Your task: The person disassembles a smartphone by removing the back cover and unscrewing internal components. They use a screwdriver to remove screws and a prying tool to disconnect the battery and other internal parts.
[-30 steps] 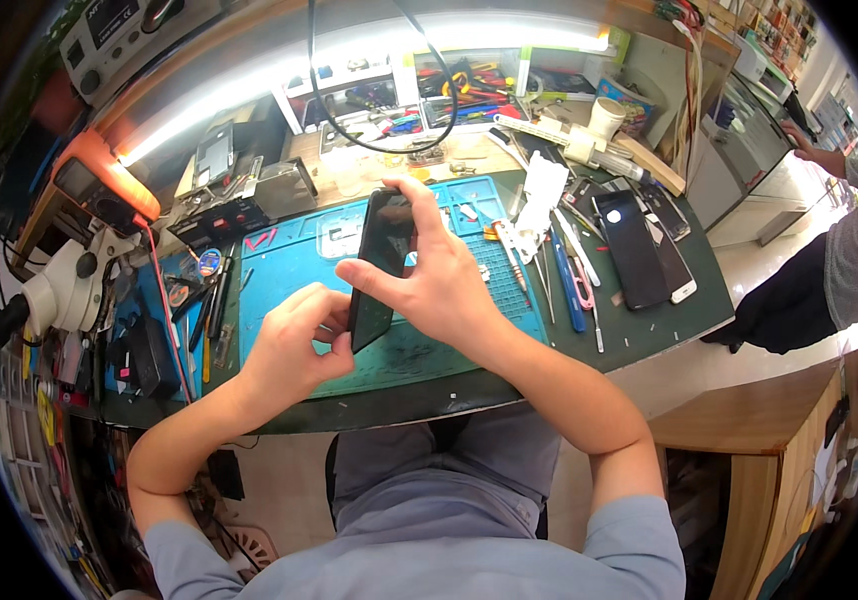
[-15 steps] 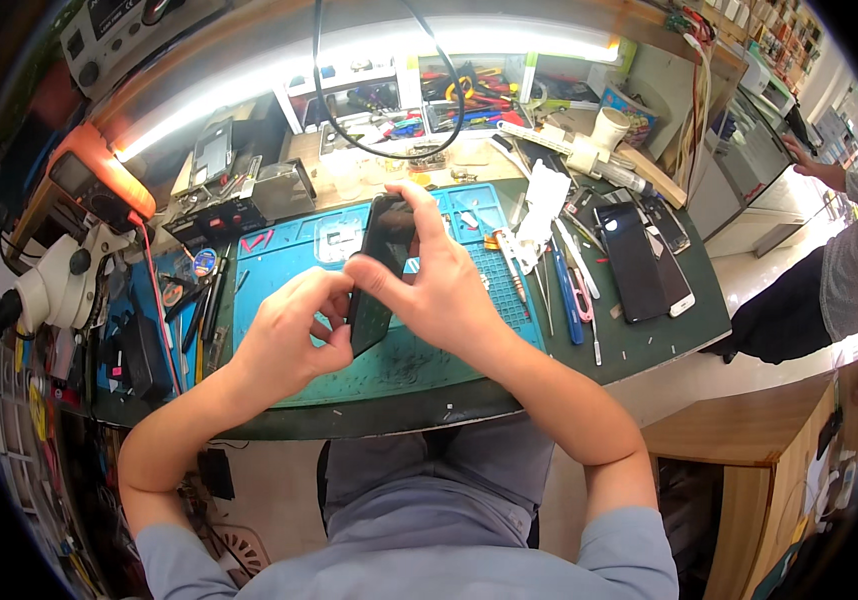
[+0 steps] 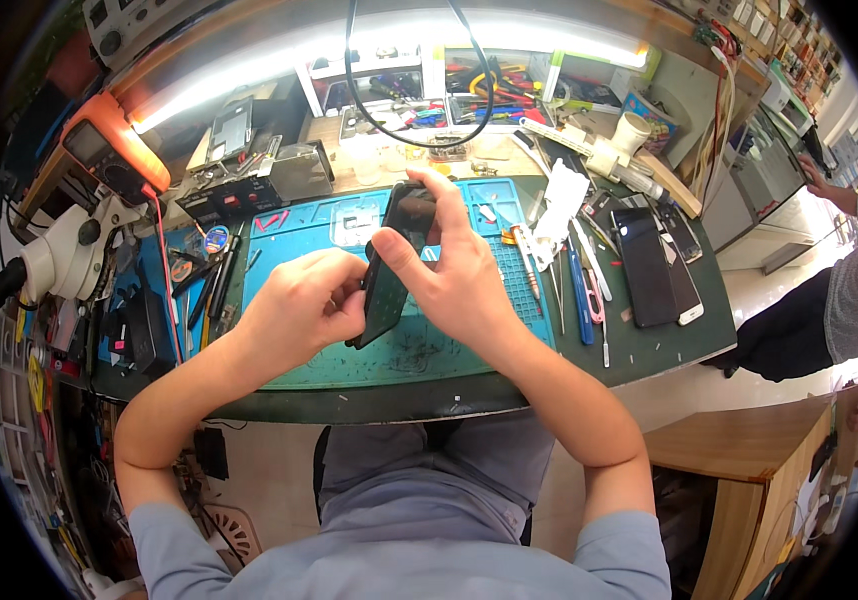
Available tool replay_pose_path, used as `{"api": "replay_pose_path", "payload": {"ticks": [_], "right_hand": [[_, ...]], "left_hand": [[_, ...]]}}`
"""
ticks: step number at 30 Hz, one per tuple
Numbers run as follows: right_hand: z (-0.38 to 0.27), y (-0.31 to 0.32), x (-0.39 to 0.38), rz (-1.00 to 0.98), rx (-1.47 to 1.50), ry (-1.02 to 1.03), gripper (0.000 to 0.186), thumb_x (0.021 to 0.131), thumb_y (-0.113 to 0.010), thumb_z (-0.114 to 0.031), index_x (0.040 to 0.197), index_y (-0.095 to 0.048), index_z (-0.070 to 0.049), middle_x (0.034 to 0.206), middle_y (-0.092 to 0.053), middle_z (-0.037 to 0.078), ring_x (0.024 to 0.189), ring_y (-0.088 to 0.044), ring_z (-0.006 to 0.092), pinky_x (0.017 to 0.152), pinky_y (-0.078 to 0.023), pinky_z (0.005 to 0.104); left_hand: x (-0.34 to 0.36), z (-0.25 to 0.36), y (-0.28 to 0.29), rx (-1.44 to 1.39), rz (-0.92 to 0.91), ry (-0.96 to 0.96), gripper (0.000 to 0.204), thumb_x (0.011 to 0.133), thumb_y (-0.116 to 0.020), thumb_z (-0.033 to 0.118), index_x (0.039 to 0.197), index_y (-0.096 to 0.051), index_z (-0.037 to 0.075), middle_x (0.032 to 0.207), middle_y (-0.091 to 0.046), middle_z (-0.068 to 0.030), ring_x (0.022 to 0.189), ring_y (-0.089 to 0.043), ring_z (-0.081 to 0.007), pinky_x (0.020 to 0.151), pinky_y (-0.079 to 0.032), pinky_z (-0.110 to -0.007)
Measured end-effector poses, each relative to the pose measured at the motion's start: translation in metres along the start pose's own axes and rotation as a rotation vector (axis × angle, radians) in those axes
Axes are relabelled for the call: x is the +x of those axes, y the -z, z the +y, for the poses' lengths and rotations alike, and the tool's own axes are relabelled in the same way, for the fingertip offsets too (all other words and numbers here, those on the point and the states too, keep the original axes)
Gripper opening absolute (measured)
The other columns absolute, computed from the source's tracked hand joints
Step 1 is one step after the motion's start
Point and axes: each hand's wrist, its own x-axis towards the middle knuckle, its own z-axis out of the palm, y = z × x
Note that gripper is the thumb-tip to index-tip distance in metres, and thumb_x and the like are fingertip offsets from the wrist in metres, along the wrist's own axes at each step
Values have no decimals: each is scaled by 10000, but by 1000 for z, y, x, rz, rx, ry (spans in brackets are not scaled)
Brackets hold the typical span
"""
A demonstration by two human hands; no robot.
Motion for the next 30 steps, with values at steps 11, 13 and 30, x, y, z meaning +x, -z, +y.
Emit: {"api": "replay_pose_path", "payload": {"ticks": [11, 13, 30], "right_hand": [[-15, 0, -5, -239, 104, 162, 1166, 805, -804, -113, 1709, -67, -93, 1486, -472, 197, 1341, -562, 310, 1136, -514, 474], [-15, -6, -8, -196, 85, 180, 1175, 797, -808, -115, 1714, -73, -127, 1521, -422, 216, 1339, -558, 331, 1123, -522, 464], [-9, -10, -11, -189, -61, 119, 1247, 762, -766, -68, 1718, 31, -159, 1528, -377, 182, 1451, -455, 363, 1108, -553, 494]], "left_hand": [[2, 16, 12, -156, -1, 307, 235, 861, -731, 55, 1039, -599, -24, 775, -690, -121, 639, -684, -258, 620, -564, -374], [2, 22, 12, -87, 6, 343, 297, 857, -731, 63, 1104, -580, -3, 799, -690, -114, 654, -679, -277, 641, -569, -384], [31, 9, 8, -2, 161, -58, 734, 747, -673, 4, 1470, -562, 64, 1452, -592, -137, 1366, -565, -323, 1141, -469, -419]]}}
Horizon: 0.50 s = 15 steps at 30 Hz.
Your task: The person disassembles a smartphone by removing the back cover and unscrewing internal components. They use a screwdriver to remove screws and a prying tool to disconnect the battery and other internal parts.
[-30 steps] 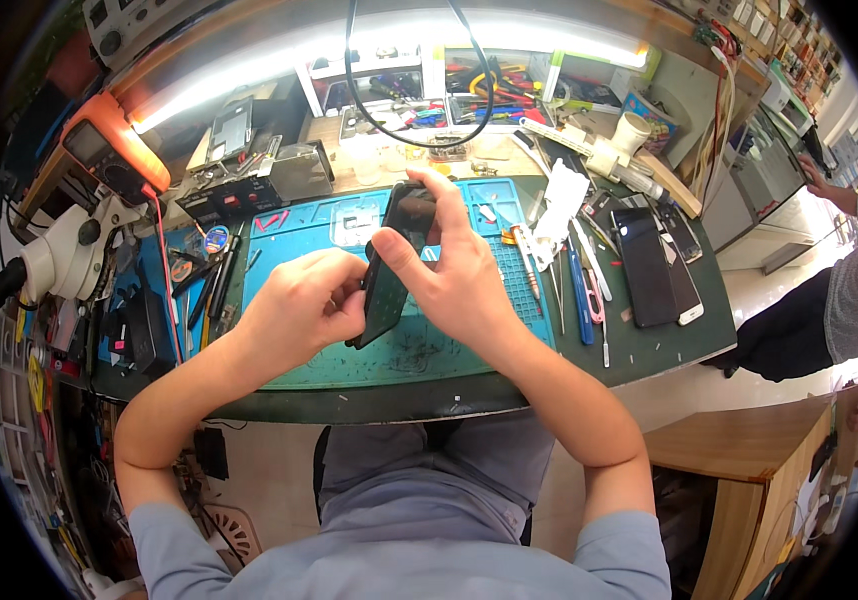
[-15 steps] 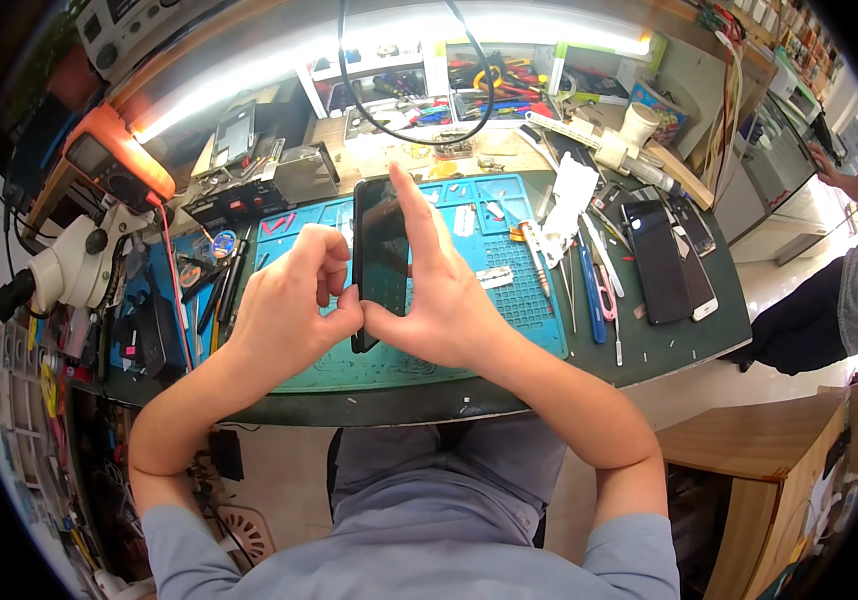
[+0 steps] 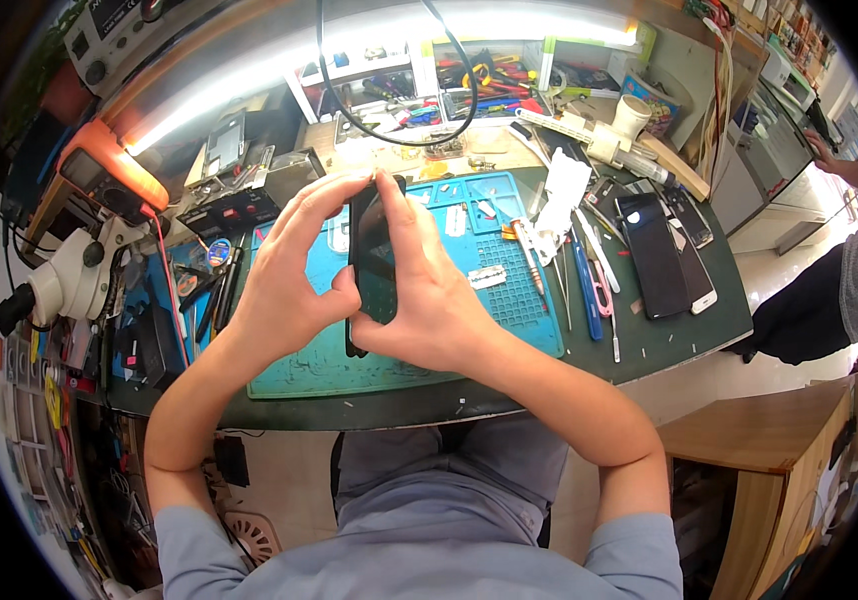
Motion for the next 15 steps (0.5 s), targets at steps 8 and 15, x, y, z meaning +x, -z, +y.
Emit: {"api": "replay_pose_path", "payload": {"ticks": [8, 15], "right_hand": [[-4, 0, -1, 4, -25, -7, 1243, 752, -762, -72, 1712, 26, -124, 1526, -388, 200, 1451, -457, 370, 1107, -558, 496], [-4, -2, -3, 25, -61, 25, 1220, 750, -755, -79, 1706, 3, -95, 1516, -401, 213, 1413, -488, 361, 1102, -557, 505]], "left_hand": [[11, -2, -3, 0, 90, -57, 546, 738, -657, -49, 1277, -662, 34, 1244, -674, -133, 1174, -674, -302, 1036, -527, -397], [21, -1, -1, -13, 126, -82, 394, 754, -658, -50, 1141, -691, 16, 1099, -705, -123, 1061, -702, -266, 963, -548, -359]]}}
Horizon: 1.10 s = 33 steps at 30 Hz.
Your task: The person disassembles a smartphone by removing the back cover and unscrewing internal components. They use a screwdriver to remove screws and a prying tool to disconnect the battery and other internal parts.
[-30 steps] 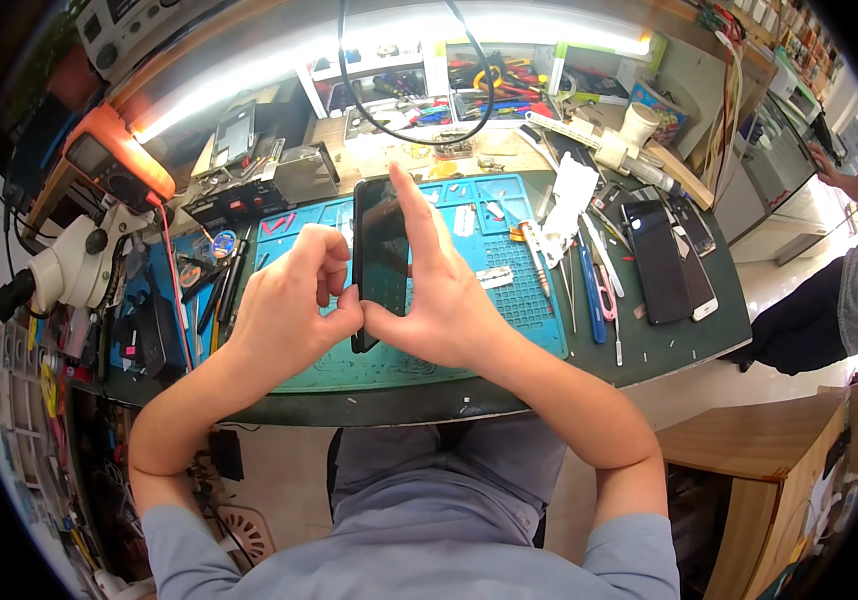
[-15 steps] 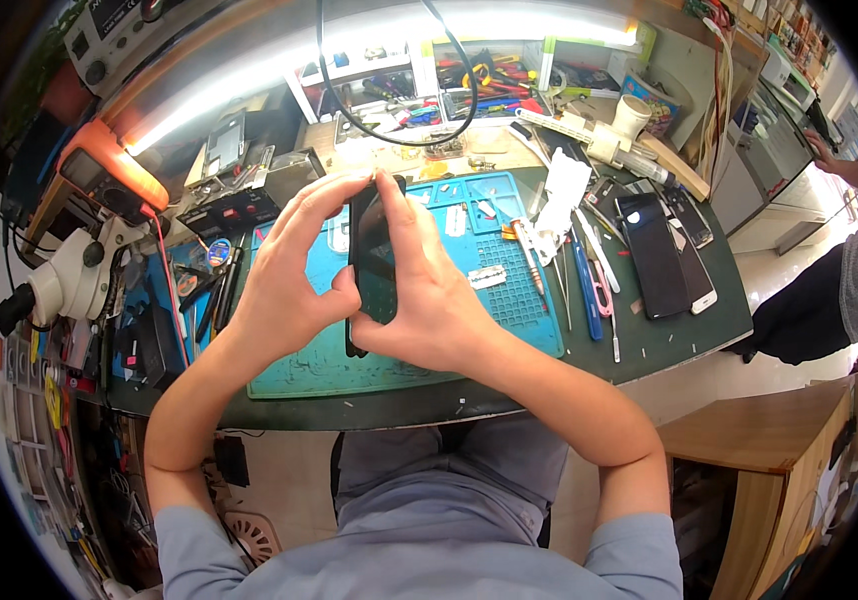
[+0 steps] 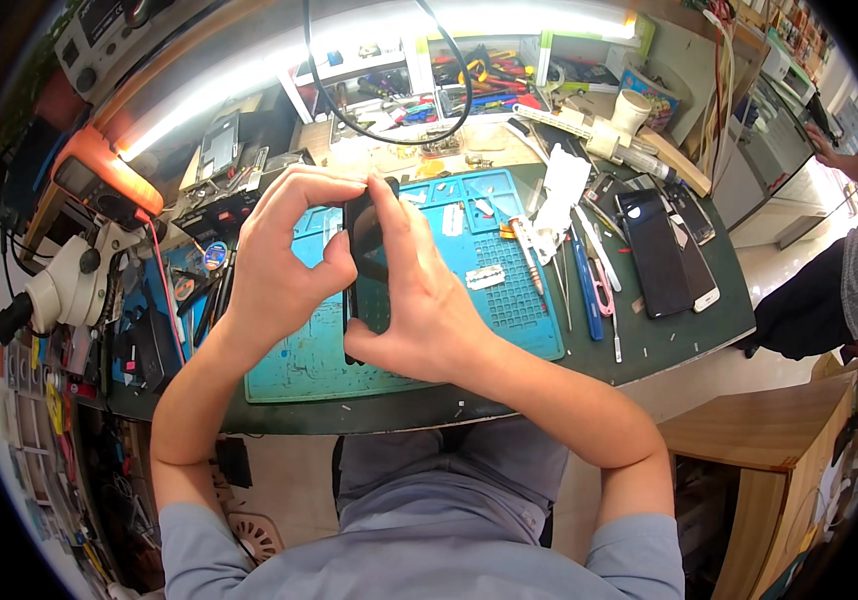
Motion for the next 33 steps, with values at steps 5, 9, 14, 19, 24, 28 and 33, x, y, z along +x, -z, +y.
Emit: {"api": "replay_pose_path", "payload": {"ticks": [5, 9, 14, 19, 24, 28, 33], "right_hand": [[-1, -1, -1, 6, -52, -7, 1222, 746, -755, -91, 1704, 3, -84, 1515, -408, 217, 1409, -491, 360, 1101, -557, 507], [3, -4, 0, 24, -17, 13, 1230, 718, -775, -140, 1700, -36, -88, 1540, -358, 311, 1387, -478, 464, 1104, -503, 512], [4, -2, 1, 27, 142, -1, 1205, 737, -766, -149, 1699, -43, -82, 1536, -375, 271, 1405, -475, 444, 1074, -517, 481], [0, 24, 17, -108, 975, -359, 1113, 730, -650, -39, 1704, -115, -108, 1604, -394, 204, 1428, -500, 392, 1062, -557, 565], [5, 39, 22, -272, 1241, -265, 1049, 706, -559, 10, 1683, -183, -67, 1537, -505, 229, 1415, -544, 359, 1123, -511, 595], [16, 37, 22, -275, 1279, -319, 1010, 730, -603, -74, 1667, -227, -40, 1549, -491, 226, 1378, -569, 365, 1152, -475, 604], [29, 40, 26, -419, 1304, -405, 952, 762, -621, -176, 1634, -280, -3, 1527, -505, 257, 1393, -552, 400, 1134, -496, 583]], "left_hand": [[6, 4, 1, -4, 4, 47, 295, 785, -663, -43, 1074, -698, 4, 1020, -721, -110, 968, -722, -217, 912, -560, -338], [11, 1, 1, -30, 22, 60, 225, 805, -664, -37, 1026, -692, -5, 976, -717, -102, 911, -723, -185, 883, -561, -316], [13, -2, 1, -103, -4, 116, 202, 950, -673, 37, 1142, -719, -2, 1066, -750, -96, 987, -729, -173, 903, -566, -323], [2, -28, -6, -470, 182, 245, 366, 1097, -629, 240, 1372, -661, 2, 1278, -733, -115, 1175, -680, -169, 1010, -540, -341], [-12, -48, -14, -669, 9, 495, 503, 1148, -499, 382, 1471, -554, 0, 1274, -697, -108, 1187, -664, -184, 975, -566, -358], [-20, -44, -17, -822, -21, 491, 459, 1139, -533, 353, 1444, -580, 14, 1221, -691, -77, 1108, -663, -150, 862, -594, -311], [-29, -57, -4, -807, -19, 596, 342, 1128, -562, 285, 1315, -637, 9, 1121, -707, -62, 994, -680, -137, 836, -591, -300]]}}
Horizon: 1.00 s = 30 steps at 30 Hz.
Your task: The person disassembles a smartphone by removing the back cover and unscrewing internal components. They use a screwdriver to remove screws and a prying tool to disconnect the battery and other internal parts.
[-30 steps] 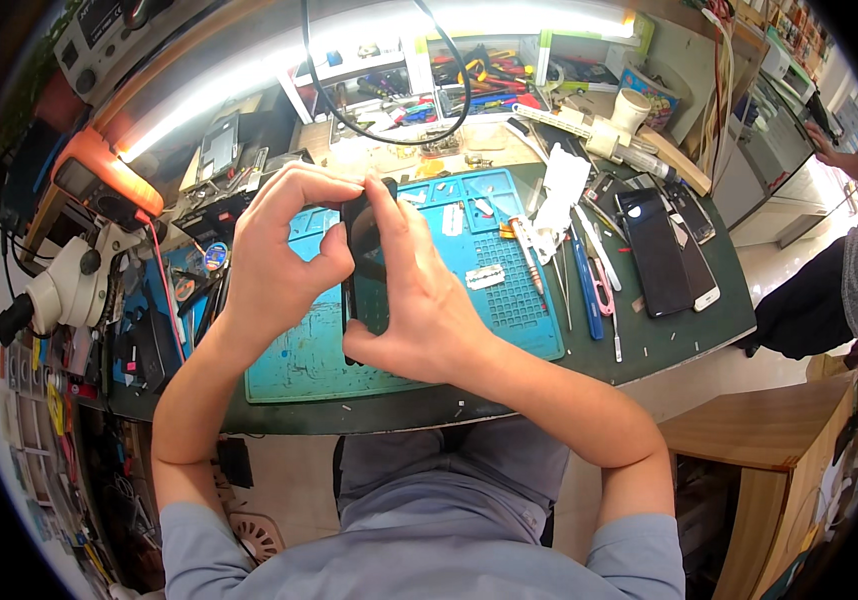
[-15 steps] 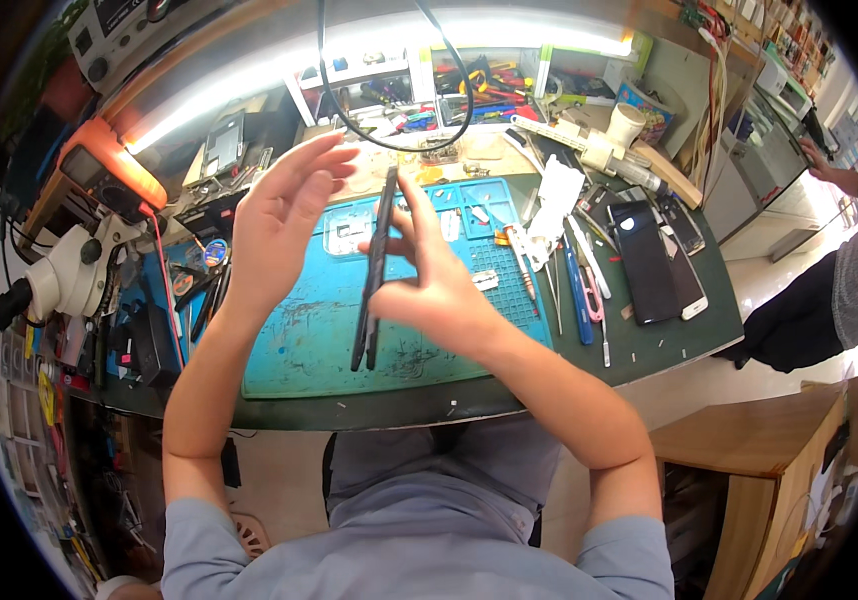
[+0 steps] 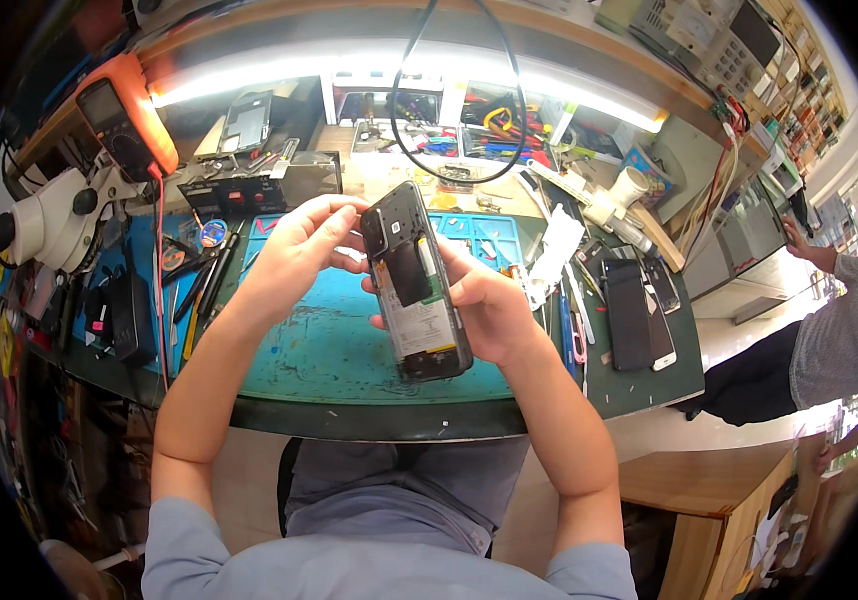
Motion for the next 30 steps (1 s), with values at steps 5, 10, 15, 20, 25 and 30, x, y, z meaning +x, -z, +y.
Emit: {"api": "replay_pose_path", "payload": {"ticks": [5, 10, 15, 20, 25, 30], "right_hand": [[-1, 4, 2, -40, 166, -52, 886, 807, -559, -250, 1608, -338, 59, 1507, -518, 328, 1403, -540, 458, 1062, -553, 543], [-2, 8, 4, -36, 214, -87, 861, 846, -524, -289, 1609, -348, 68, 1512, -518, 332, 1392, -550, 455, 1023, -578, 518], [1, 6, 3, 84, -101, -33, 872, 837, -613, -193, 1631, -330, 30, 1468, -561, 268, 1343, -596, 374, 1006, -593, 475], [9, -9, 2, 191, -593, 35, 899, 849, -670, -119, 1666, -305, -36, 1514, -520, 202, 1378, -532, 274, 1031, -571, 430], [9, -13, -1, 247, -705, 19, 967, 821, -753, -110, 1669, -296, -39, 1621, -417, 122, 1439, -476, 230, 1003, -587, 359], [4, -22, -3, 268, -741, -8, 932, 828, -737, -77, 1664, -325, -62, 1463, -542, 146, 1354, -521, 218, 1024, -556, 373]], "left_hand": [[1, 1, 11, 61, 14, 19, 290, 1126, -561, 271, 1206, -655, 8, 1050, -717, -58, 914, -689, -132, 802, -589, -299], [-2, 7, 12, 120, -5, 67, 321, 1126, -559, 303, 1205, -658, 8, 1062, -721, -64, 929, -705, -144, 821, -597, -320], [-2, 3, 9, 34, -55, 139, 461, 1112, -585, 383, 1348, -612, -12, 1218, -692, -90, 1100, -690, -176, 970, -583, -349], [-9, 5, -1, 2, -67, 249, 782, 1028, -699, 487, 1549, -424, -28, 1407, -598, -148, 1295, -612, -220, 1094, -523, -377], [-15, 3, -19, -166, -46, 148, 925, 930, -854, 358, 1600, -346, -29, 1502, -499, -190, 1409, -507, -274, 1119, -486, -417], [-14, 0, -19, -147, -51, 131, 923, 919, -864, 253, 1622, -335, -24, 1445, -530, -141, 1336, -519, -241, 1110, -480, -412]]}}
